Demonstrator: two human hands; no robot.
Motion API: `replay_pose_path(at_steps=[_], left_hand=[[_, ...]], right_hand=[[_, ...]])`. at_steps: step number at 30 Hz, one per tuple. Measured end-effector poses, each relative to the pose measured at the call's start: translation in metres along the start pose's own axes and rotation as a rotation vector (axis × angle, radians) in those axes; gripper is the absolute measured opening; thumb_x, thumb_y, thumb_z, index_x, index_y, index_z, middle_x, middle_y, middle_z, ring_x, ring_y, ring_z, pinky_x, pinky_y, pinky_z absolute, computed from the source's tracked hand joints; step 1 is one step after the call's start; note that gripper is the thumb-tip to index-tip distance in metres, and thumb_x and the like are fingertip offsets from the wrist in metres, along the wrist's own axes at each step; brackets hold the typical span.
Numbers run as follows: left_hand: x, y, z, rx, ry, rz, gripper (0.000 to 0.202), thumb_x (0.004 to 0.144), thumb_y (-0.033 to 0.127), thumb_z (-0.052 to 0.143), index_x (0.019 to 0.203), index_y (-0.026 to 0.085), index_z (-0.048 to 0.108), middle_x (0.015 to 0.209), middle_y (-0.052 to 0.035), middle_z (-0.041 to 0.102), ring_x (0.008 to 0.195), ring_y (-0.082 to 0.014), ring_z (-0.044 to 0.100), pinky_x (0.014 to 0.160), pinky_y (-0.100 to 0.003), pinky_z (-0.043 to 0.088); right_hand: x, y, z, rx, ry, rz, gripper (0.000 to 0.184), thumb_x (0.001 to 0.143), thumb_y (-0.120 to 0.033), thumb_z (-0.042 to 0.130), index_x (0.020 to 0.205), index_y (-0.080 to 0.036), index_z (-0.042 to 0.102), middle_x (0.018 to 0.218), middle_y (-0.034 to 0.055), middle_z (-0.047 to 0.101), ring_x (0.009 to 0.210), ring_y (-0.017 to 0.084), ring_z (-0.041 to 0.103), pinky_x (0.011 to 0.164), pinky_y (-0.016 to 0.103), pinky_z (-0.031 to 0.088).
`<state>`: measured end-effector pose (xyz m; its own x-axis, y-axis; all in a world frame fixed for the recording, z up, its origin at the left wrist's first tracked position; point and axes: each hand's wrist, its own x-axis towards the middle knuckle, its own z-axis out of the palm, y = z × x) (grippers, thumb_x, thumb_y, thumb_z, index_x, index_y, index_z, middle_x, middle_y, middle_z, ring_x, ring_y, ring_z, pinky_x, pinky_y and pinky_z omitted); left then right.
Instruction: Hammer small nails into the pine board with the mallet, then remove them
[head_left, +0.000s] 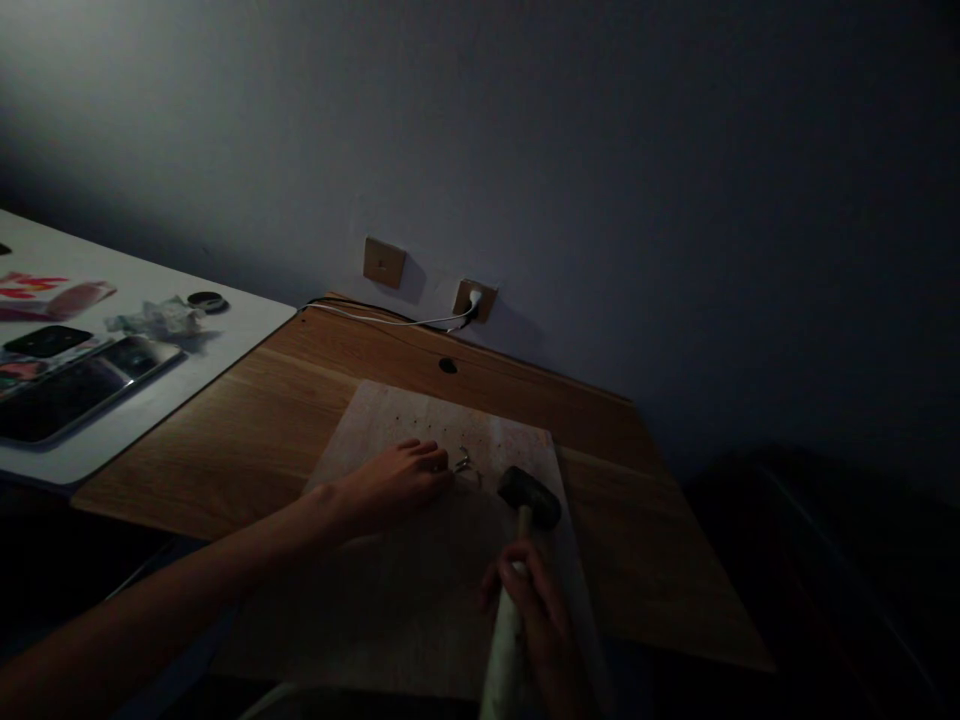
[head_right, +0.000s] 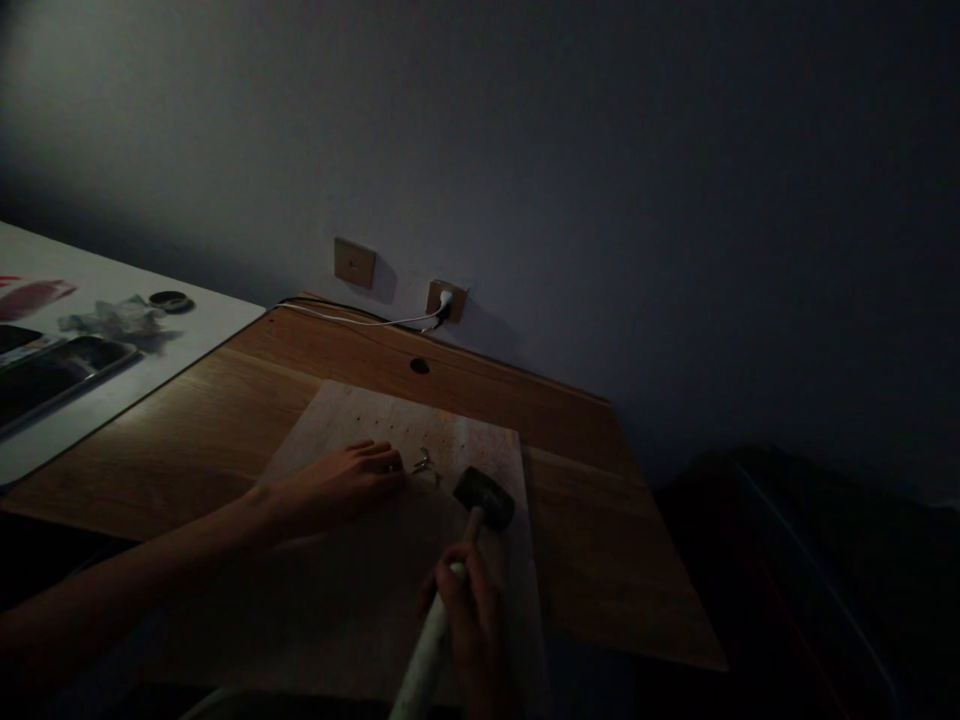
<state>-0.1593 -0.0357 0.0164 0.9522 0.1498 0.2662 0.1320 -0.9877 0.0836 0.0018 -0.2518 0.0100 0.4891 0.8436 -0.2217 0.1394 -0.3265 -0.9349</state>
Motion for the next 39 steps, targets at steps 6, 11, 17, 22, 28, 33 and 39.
replay_pose_path(at_steps=[6,11,17,22,28,33,39], left_hand=[[0.015,0.005,-0.001,-0.035,0.029,0.092,0.027,0.095,0.008,0.059,0.120,0.018,0.064,0.101,-0.0078,0.070,0.093,-0.0214,0.067,0.084,-0.033,0.048],[0.031,-0.004,-0.007,-0.098,0.002,0.097,0.022,0.091,0.005,0.060,0.105,0.017,0.071,0.100,-0.0089,0.069,0.091,-0.0212,0.067,0.082,-0.032,0.051],[0.082,-0.035,0.005,-0.554,0.105,-0.110,0.027,0.080,0.000,0.063,0.099,0.014,0.076,0.100,-0.0063,0.070,0.077,-0.0112,0.066,0.070,-0.020,0.050],[0.138,-0.038,0.036,-0.671,0.089,-0.213,0.027,0.082,0.002,0.062,0.101,0.013,0.078,0.092,-0.0050,0.077,0.080,-0.0131,0.069,0.075,-0.021,0.049],[0.156,-0.029,0.063,-0.687,0.059,-0.162,0.025,0.085,0.007,0.065,0.104,0.015,0.078,0.098,-0.0048,0.079,0.088,-0.0159,0.072,0.080,-0.023,0.050],[0.153,-0.032,0.072,-0.633,0.015,-0.106,0.022,0.088,0.008,0.063,0.103,0.015,0.078,0.096,-0.0051,0.078,0.086,-0.0164,0.071,0.078,-0.023,0.049],[0.154,-0.034,0.075,-0.660,0.022,-0.061,0.025,0.086,0.007,0.064,0.104,0.017,0.078,0.101,-0.0046,0.079,0.090,-0.0166,0.071,0.081,-0.023,0.049]], right_hand=[[-0.015,0.013,-0.030,0.383,-0.022,0.225,0.092,0.080,-0.059,0.077,0.157,-0.045,0.029,0.121,0.0057,0.075,0.039,0.009,0.051,0.031,0.023,0.041],[-0.007,0.018,-0.033,0.162,0.222,0.142,0.092,0.080,-0.064,0.074,0.159,-0.037,0.035,0.119,0.0074,0.074,0.042,0.009,0.049,0.031,0.022,0.039],[0.012,0.030,-0.044,-0.007,0.292,0.086,0.086,0.081,-0.065,0.071,0.155,-0.028,0.047,0.096,0.0048,0.074,0.040,0.012,0.048,0.032,0.025,0.040],[0.015,0.032,-0.045,-0.007,0.290,0.097,0.089,0.081,-0.066,0.071,0.156,-0.025,0.044,0.087,0.0028,0.071,0.043,0.014,0.051,0.034,0.027,0.042],[0.014,0.026,-0.046,0.023,0.250,0.150,0.093,0.081,-0.067,0.071,0.159,-0.024,0.041,0.068,-0.0038,0.062,0.041,0.015,0.048,0.036,0.027,0.043],[0.013,0.025,-0.045,0.029,0.315,0.130,0.090,0.078,-0.066,0.075,0.154,-0.024,0.050,0.091,0.0041,0.073,0.051,0.016,0.058,0.047,0.029,0.050],[0.009,0.017,-0.041,0.020,0.373,0.171,0.089,0.074,-0.069,0.076,0.149,-0.026,0.058,0.102,0.0072,0.075,0.065,0.020,0.065,0.054,0.030,0.052]])
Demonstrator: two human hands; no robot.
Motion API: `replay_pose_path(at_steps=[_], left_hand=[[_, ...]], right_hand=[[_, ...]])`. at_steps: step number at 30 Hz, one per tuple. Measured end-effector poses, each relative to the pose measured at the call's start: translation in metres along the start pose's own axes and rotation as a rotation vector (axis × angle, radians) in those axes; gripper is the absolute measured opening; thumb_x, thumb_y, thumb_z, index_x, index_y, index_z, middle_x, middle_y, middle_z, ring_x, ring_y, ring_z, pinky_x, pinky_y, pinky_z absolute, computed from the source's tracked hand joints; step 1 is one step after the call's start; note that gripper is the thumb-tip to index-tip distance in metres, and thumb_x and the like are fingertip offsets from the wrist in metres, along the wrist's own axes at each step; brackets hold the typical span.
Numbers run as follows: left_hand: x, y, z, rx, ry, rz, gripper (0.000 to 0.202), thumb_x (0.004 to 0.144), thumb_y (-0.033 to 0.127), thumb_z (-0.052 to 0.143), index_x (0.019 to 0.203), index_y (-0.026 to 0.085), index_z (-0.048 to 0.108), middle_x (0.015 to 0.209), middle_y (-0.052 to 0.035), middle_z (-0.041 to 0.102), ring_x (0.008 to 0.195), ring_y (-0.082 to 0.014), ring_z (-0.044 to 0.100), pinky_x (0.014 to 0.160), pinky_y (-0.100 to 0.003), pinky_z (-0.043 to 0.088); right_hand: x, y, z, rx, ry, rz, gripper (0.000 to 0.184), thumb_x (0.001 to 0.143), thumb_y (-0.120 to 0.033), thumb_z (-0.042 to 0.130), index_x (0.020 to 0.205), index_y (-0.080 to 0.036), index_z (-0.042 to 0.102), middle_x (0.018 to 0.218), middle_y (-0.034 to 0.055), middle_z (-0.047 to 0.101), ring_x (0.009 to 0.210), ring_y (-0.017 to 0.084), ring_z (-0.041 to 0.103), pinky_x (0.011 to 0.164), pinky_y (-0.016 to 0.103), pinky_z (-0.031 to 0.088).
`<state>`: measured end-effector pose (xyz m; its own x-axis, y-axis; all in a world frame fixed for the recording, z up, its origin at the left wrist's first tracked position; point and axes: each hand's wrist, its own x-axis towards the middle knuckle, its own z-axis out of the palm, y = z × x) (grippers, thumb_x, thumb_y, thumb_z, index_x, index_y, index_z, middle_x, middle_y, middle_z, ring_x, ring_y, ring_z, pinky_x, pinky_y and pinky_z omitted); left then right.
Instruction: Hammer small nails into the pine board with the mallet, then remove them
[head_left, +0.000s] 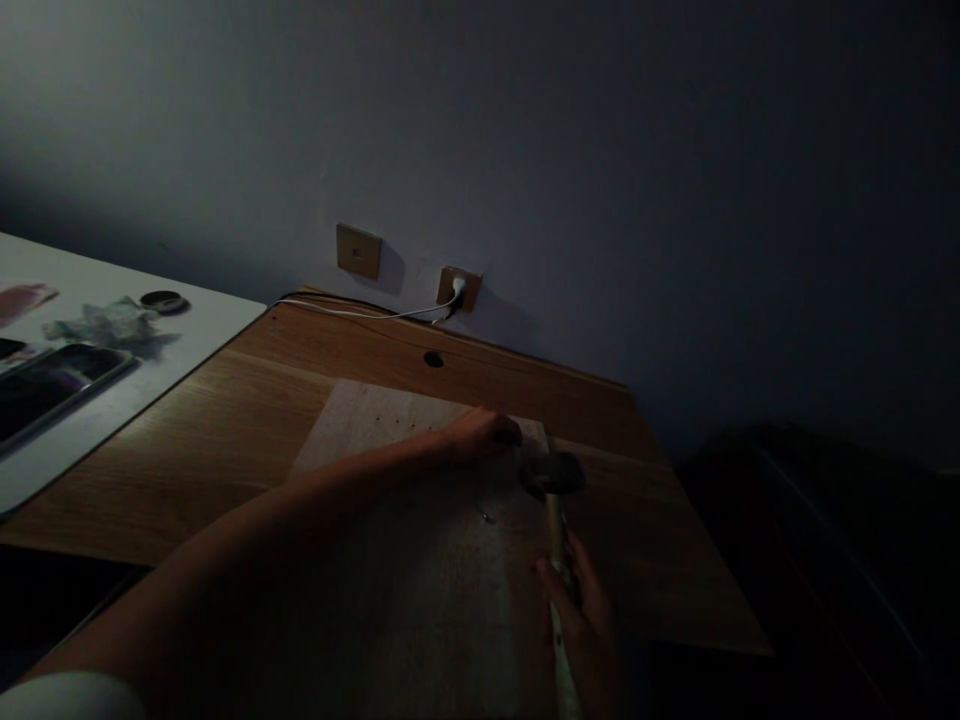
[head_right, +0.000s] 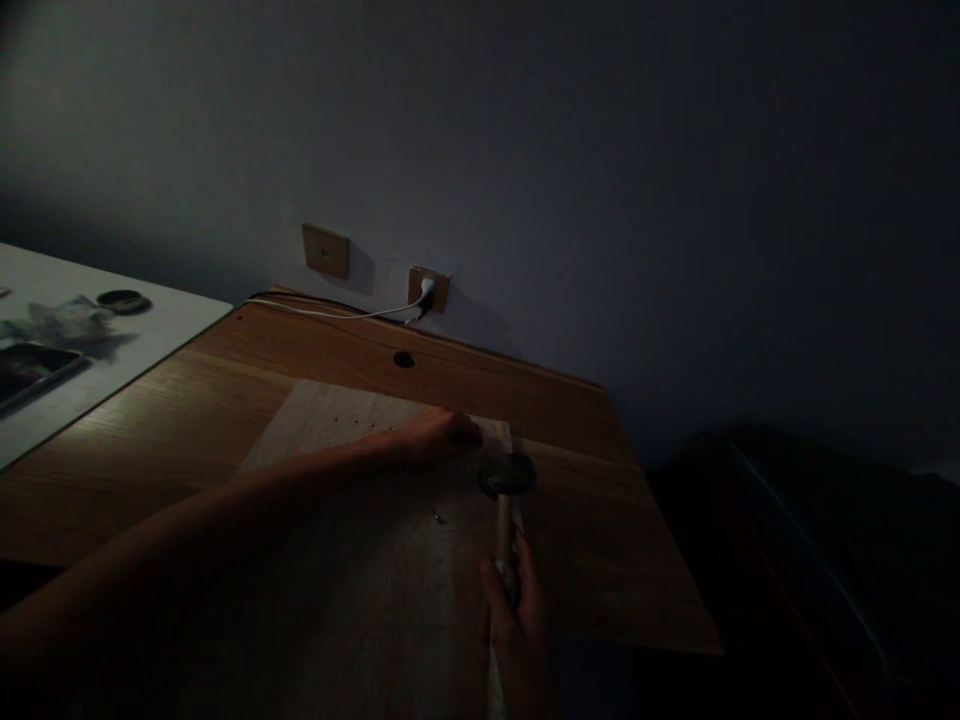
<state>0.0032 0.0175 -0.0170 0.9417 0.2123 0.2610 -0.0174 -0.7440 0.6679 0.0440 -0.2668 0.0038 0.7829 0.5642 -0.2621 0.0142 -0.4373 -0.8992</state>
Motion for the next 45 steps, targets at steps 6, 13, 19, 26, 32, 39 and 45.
replay_pose_path(at_steps=[6,13,19,26,32,39,45], left_hand=[[0.007,-0.003,-0.012,-0.035,-0.086,-0.033,0.026,0.082,0.005,0.066,0.100,0.018,0.079,0.098,-0.0008,0.079,0.088,-0.0136,0.072,0.079,-0.019,0.048],[0.002,0.007,-0.012,-0.067,-0.064,-0.068,0.025,0.084,0.010,0.065,0.105,0.016,0.077,0.100,-0.0029,0.078,0.089,-0.0156,0.072,0.078,-0.021,0.049],[-0.009,0.024,0.002,0.062,-0.025,-0.039,0.025,0.084,0.008,0.061,0.102,0.017,0.077,0.100,-0.0054,0.078,0.094,-0.0191,0.072,0.085,-0.025,0.050],[-0.010,0.018,-0.027,-0.047,0.009,-0.040,0.019,0.085,0.009,0.067,0.102,0.015,0.076,0.089,-0.0025,0.077,0.077,-0.0125,0.068,0.073,-0.020,0.046],[-0.031,0.000,-0.036,-0.127,0.140,-0.152,0.020,0.080,0.008,0.069,0.098,0.015,0.075,0.091,-0.0027,0.076,0.083,-0.0141,0.070,0.075,-0.021,0.049],[-0.049,0.028,-0.018,-0.361,-0.032,-0.072,0.017,0.085,0.016,0.072,0.101,0.013,0.073,0.095,-0.0057,0.077,0.086,-0.0159,0.071,0.079,-0.024,0.053],[-0.051,0.045,-0.020,-0.527,-0.065,-0.042,0.017,0.088,0.019,0.073,0.103,0.013,0.072,0.097,-0.0066,0.077,0.088,-0.0152,0.072,0.077,-0.023,0.053]], right_hand=[[-0.002,-0.005,-0.001,-0.018,-0.049,0.066,0.097,0.075,-0.072,0.073,0.155,-0.020,0.051,0.068,-0.0010,0.065,0.051,0.017,0.054,0.047,0.028,0.046],[0.003,0.001,-0.002,-0.029,-0.068,0.098,0.106,0.072,-0.077,0.071,0.158,-0.022,0.044,0.071,-0.0022,0.065,0.045,0.014,0.048,0.042,0.027,0.042],[0.002,0.001,0.001,-0.026,0.001,0.048,0.103,0.071,-0.077,0.071,0.155,-0.022,0.050,0.107,0.0091,0.074,0.059,0.017,0.061,0.045,0.028,0.045],[0.002,0.000,-0.002,-0.037,-0.037,0.029,0.096,0.076,-0.073,0.071,0.153,-0.019,0.053,0.104,0.0092,0.075,0.058,0.018,0.060,0.049,0.029,0.047],[0.004,0.007,0.003,-0.018,0.009,0.011,0.094,0.074,-0.075,0.070,0.151,-0.022,0.056,0.086,0.0035,0.072,0.055,0.017,0.056,0.049,0.029,0.046],[0.001,0.000,0.004,0.001,-0.024,-0.002,0.093,0.075,-0.074,0.071,0.150,-0.022,0.057,0.075,0.0025,0.070,0.055,0.019,0.058,0.050,0.030,0.047],[-0.002,-0.003,0.001,0.001,-0.070,0.070,0.099,0.074,-0.074,0.071,0.156,-0.022,0.048,0.054,-0.0080,0.051,0.045,0.017,0.051,0.042,0.026,0.040]])
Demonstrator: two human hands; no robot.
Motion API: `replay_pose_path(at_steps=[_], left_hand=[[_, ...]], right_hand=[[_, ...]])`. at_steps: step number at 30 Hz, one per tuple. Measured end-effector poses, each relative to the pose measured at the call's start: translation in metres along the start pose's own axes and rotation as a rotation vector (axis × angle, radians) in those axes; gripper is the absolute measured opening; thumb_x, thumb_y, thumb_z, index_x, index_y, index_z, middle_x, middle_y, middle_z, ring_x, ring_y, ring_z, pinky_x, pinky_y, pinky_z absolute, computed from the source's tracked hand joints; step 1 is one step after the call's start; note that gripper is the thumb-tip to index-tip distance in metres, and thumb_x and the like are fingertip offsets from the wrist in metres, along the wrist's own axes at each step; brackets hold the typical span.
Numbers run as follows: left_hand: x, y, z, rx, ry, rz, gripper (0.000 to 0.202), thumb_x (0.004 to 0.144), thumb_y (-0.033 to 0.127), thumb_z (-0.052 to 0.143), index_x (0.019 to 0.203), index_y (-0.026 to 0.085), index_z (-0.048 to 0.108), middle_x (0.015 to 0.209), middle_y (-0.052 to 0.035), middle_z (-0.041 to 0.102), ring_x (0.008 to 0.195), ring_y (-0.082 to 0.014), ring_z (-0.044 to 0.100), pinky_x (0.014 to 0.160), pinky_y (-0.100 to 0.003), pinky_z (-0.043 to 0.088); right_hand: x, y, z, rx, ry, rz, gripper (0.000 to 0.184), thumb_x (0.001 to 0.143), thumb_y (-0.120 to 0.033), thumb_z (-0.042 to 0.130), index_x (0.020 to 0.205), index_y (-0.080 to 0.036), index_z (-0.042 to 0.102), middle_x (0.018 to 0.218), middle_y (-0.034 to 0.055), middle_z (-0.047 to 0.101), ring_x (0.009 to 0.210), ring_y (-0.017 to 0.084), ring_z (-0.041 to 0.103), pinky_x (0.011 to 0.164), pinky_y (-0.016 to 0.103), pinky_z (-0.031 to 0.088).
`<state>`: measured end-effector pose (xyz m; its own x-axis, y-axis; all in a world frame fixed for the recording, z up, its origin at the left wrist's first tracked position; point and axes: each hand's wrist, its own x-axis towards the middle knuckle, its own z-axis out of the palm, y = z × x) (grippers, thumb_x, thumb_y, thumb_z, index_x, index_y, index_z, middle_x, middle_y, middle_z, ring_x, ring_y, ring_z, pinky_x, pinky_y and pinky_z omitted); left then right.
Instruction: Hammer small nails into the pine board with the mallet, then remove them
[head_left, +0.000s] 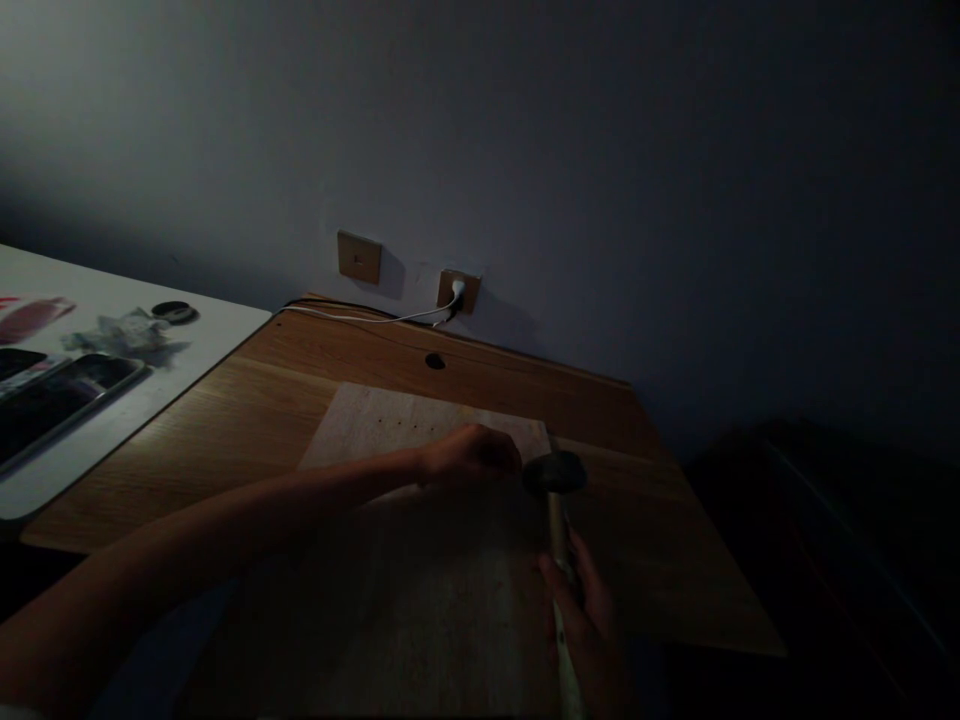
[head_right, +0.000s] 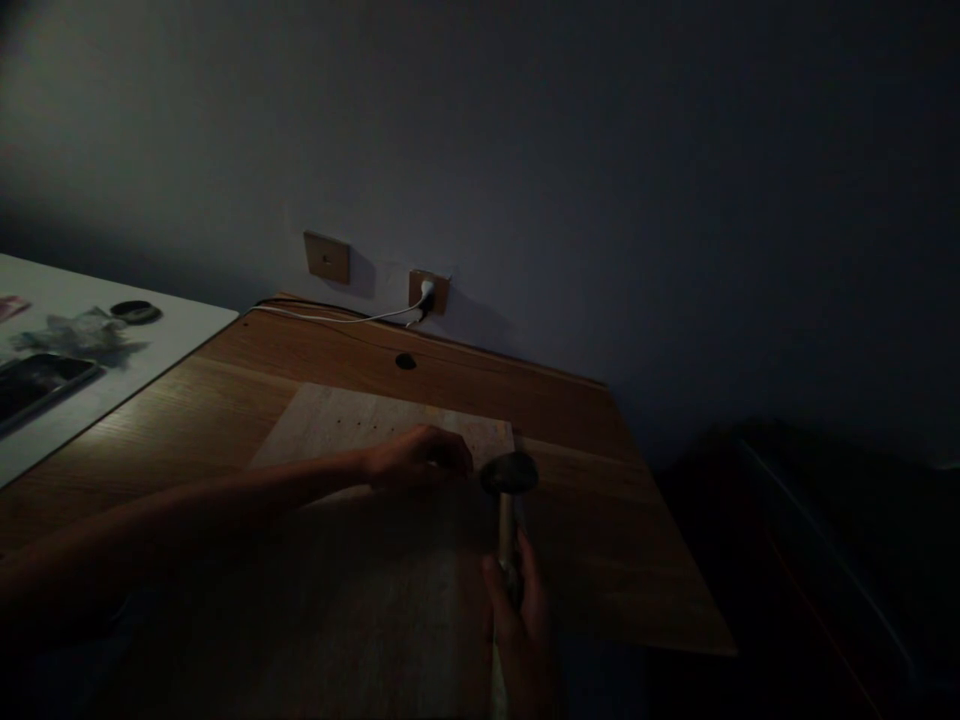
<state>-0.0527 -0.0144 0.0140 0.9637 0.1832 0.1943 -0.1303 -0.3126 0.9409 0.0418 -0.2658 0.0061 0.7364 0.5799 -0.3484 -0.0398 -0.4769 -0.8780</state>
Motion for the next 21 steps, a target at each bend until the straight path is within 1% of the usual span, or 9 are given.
replay_pose_path(at_steps=[2,4,6,8,9,10,12,15,21], left_hand=[[0.011,-0.001,-0.007,0.012,0.046,0.001,0.019,0.087,0.020,0.074,0.104,0.012,0.071,0.095,-0.0070,0.077,0.087,-0.0154,0.072,0.077,-0.022,0.053],[0.025,-0.007,-0.015,0.116,0.117,-0.013,0.019,0.085,0.018,0.074,0.103,0.012,0.072,0.092,-0.0061,0.078,0.085,-0.0152,0.072,0.075,-0.022,0.053],[0.038,-0.015,-0.022,0.251,0.164,-0.048,0.020,0.081,0.011,0.071,0.101,0.013,0.073,0.089,-0.0042,0.078,0.083,-0.0142,0.072,0.076,-0.021,0.052],[0.048,-0.023,-0.025,0.341,0.151,-0.091,0.027,0.077,0.004,0.067,0.102,0.014,0.074,0.090,-0.0032,0.079,0.084,-0.0140,0.073,0.077,-0.021,0.052],[0.051,-0.026,-0.024,0.368,0.134,-0.106,0.031,0.076,0.002,0.065,0.102,0.014,0.074,0.092,-0.0032,0.079,0.085,-0.0141,0.073,0.078,-0.021,0.052],[0.053,-0.030,-0.023,0.391,0.120,-0.111,0.033,0.075,0.001,0.064,0.104,0.014,0.074,0.095,-0.0036,0.079,0.087,-0.0144,0.073,0.078,-0.021,0.052],[0.055,-0.034,-0.019,0.423,0.110,-0.096,0.037,0.074,0.001,0.063,0.107,0.014,0.074,0.100,-0.0046,0.079,0.088,-0.0146,0.072,0.077,-0.021,0.052],[0.055,-0.037,-0.014,0.446,0.123,-0.059,0.038,0.075,0.003,0.064,0.110,0.014,0.074,0.100,-0.0049,0.077,0.086,-0.0145,0.071,0.076,-0.021,0.051],[0.056,-0.039,-0.011,0.489,0.083,0.017,0.033,0.074,0.000,0.064,0.101,0.014,0.078,0.100,-0.0061,0.076,0.087,-0.0154,0.070,0.078,-0.023,0.050]], right_hand=[[0.001,0.001,0.000,-0.003,0.002,0.005,0.096,0.074,-0.074,0.072,0.154,-0.024,0.051,0.058,-0.0064,0.056,0.047,0.018,0.054,0.043,0.026,0.042],[0.003,0.003,0.000,-0.014,0.042,-0.026,0.090,0.074,-0.072,0.073,0.149,-0.025,0.058,0.075,-0.0001,0.070,0.059,0.021,0.065,0.049,0.028,0.048],[0.005,0.003,0.000,-0.012,0.094,-0.090,0.083,0.074,-0.069,0.074,0.143,-0.025,0.064,0.103,0.0066,0.078,0.086,0.027,0.073,0.064,0.032,0.056],[0.006,0.002,-0.001,-0.002,0.106,-0.141,0.077,0.075,-0.065,0.076,0.140,-0.025,0.066,0.127,0.0088,0.074,0.112,0.031,0.069,0.081,0.035,0.058],[0.006,0.001,-0.002,0.001,0.091,-0.145,0.076,0.075,-0.064,0.077,0.140,-0.025,0.066,0.132,0.0090,0.072,0.117,0.032,0.067,0.085,0.036,0.058],[0.005,0.000,-0.002,0.000,0.073,-0.130,0.077,0.076,-0.063,0.076,0.142,-0.025,0.065,0.134,0.0091,0.072,0.116,0.031,0.068,0.083,0.036,0.058],[0.003,-0.001,-0.002,-0.013,0.049,-0.062,0.083,0.077,-0.066,0.074,0.148,-0.025,0.059,0.127,0.0093,0.074,0.096,0.029,0.073,0.068,0.034,0.058],[0.002,-0.002,-0.001,-0.019,0.037,-0.007,0.092,0.075,-0.071,0.072,0.153,-0.025,0.054,0.117,0.0090,0.076,0.066,0.021,0.067,0.054,0.031,0.053],[0.006,0.007,0.001,-0.017,0.097,-0.063,0.092,0.072,-0.073,0.074,0.148,-0.023,0.058,0.106,0.0094,0.076,0.073,0.024,0.069,0.054,0.030,0.052]])
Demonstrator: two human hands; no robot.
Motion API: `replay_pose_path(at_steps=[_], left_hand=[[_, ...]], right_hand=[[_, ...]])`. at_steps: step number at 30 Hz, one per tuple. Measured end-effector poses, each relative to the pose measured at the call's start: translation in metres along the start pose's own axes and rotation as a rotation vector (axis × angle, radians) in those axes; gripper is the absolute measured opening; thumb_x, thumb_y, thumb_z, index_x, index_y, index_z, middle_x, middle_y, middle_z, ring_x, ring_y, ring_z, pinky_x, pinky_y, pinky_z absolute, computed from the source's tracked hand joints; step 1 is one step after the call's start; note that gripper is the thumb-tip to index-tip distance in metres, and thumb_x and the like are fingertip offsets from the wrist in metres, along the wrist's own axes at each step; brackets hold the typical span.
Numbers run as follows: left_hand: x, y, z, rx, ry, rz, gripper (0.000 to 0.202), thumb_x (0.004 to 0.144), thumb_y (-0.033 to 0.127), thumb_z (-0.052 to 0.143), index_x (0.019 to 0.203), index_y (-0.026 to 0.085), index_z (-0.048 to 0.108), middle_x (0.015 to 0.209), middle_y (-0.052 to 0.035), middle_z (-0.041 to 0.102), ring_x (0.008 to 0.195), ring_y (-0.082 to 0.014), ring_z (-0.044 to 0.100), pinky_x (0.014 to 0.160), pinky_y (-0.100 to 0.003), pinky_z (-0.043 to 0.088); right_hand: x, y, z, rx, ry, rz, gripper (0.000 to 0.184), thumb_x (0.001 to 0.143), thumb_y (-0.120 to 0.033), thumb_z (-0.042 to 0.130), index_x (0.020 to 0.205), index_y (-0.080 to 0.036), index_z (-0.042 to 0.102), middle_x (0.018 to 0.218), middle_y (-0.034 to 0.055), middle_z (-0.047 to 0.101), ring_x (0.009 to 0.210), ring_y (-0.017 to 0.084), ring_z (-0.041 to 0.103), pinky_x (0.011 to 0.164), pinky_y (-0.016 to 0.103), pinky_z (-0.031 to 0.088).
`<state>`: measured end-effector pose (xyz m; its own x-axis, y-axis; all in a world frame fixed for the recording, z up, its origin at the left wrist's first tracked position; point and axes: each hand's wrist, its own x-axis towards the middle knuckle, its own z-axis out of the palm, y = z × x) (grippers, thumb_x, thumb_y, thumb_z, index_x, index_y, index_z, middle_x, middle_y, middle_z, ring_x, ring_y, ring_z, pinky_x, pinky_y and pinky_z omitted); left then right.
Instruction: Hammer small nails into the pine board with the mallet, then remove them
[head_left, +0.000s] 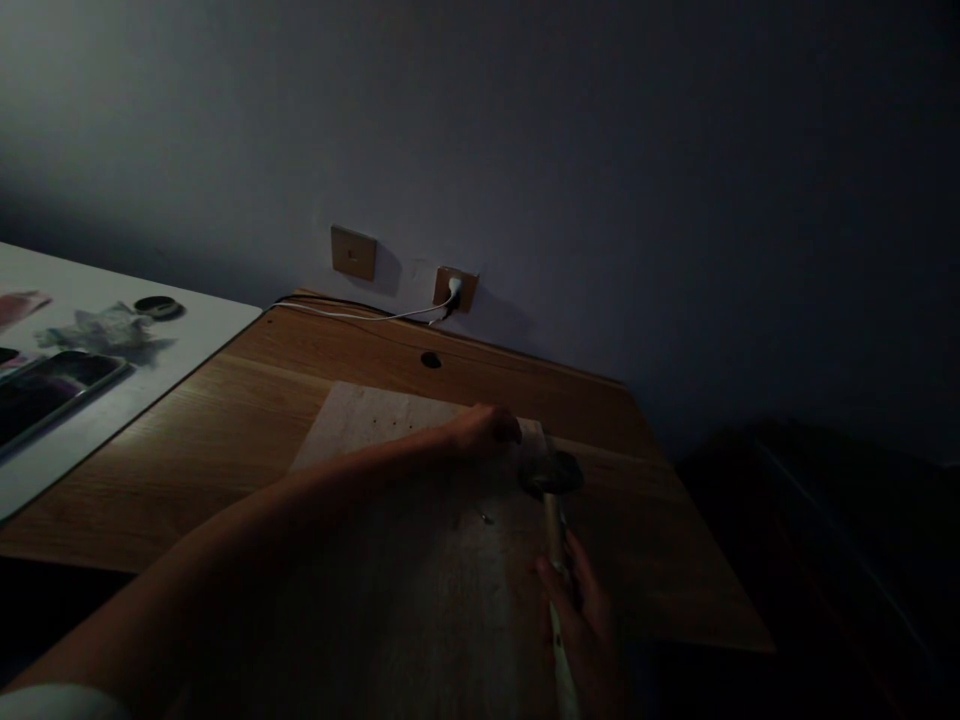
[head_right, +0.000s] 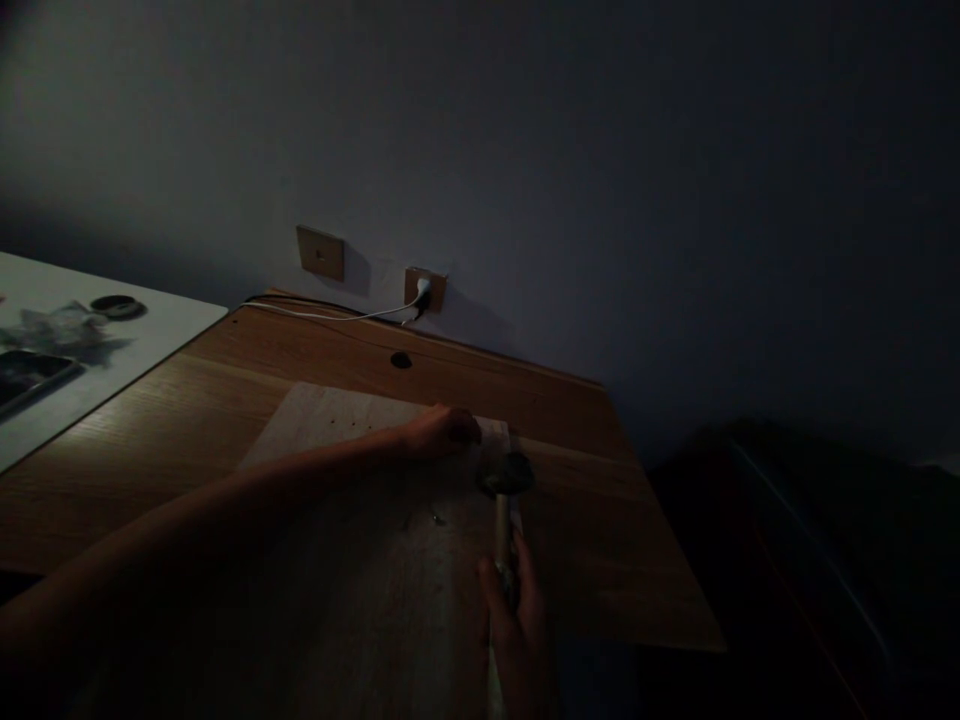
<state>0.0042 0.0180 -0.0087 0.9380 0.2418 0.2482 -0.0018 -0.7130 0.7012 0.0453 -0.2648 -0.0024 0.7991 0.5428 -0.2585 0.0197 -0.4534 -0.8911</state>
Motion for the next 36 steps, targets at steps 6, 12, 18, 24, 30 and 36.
replay_pose_path(at_steps=[6,12,18,24,30,36], left_hand=[[-0.003,0.001,0.001,-0.019,0.017,-0.017,0.028,0.077,0.003,0.065,0.100,0.015,0.077,0.095,-0.0040,0.075,0.084,-0.0148,0.069,0.077,-0.022,0.049],[-0.004,0.003,0.003,-0.038,0.046,-0.024,0.018,0.082,0.006,0.066,0.096,0.014,0.075,0.093,-0.0031,0.075,0.084,-0.0147,0.068,0.077,-0.022,0.047],[-0.002,-0.001,0.007,0.030,0.041,0.056,0.017,0.088,0.008,0.061,0.095,0.016,0.074,0.095,-0.0042,0.075,0.089,-0.0159,0.067,0.084,-0.025,0.047],[0.000,-0.004,0.011,0.119,0.059,0.071,0.012,0.090,0.012,0.061,0.093,0.017,0.072,0.092,-0.0033,0.074,0.089,-0.0164,0.065,0.091,-0.027,0.046],[-0.001,-0.004,0.010,0.102,0.042,0.098,0.013,0.087,0.008,0.063,0.093,0.016,0.070,0.094,-0.0040,0.073,0.089,-0.0159,0.065,0.085,-0.025,0.046],[-0.004,-0.003,0.008,-0.023,0.044,0.037,0.032,0.084,0.008,0.068,0.116,0.014,0.066,0.099,-0.0059,0.076,0.088,-0.0161,0.069,0.078,-0.024,0.049]], right_hand=[[0.002,0.005,-0.002,-0.003,-0.001,-0.039,0.085,0.077,-0.071,0.071,0.147,-0.024,0.059,0.116,0.0096,0.075,0.082,0.024,0.070,0.061,0.031,0.054],[-0.004,-0.002,0.002,-0.005,0.004,-0.012,0.092,0.076,-0.075,0.069,0.150,-0.021,0.055,0.094,0.0054,0.074,0.060,0.018,0.061,0.050,0.028,0.047],[0.001,0.004,0.001,-0.020,0.025,0.016,0.096,0.071,-0.077,0.071,0.150,-0.024,0.055,0.103,0.0077,0.074,0.054,0.016,0.058,0.040,0.026,0.041],[0.002,-0.007,-0.008,0.017,-0.086,0.074,0.093,0.070,-0.072,0.076,0.148,-0.025,0.057,0.076,0.0004,0.070,0.054,0.017,0.060,0.045,0.026,0.045],[0.000,-0.022,-0.010,0.029,-0.151,0.193,0.096,0.071,-0.068,0.076,0.153,-0.025,0.049,0.055,-0.0081,0.055,0.039,0.014,0.051,0.036,0.022,0.035],[0.013,-0.031,-0.006,0.111,-0.192,0.116,0.087,0.069,-0.067,0.079,0.138,-0.019,0.055,0.052,-0.0104,0.052,0.037,0.011,0.042,0.033,0.020,0.033]])
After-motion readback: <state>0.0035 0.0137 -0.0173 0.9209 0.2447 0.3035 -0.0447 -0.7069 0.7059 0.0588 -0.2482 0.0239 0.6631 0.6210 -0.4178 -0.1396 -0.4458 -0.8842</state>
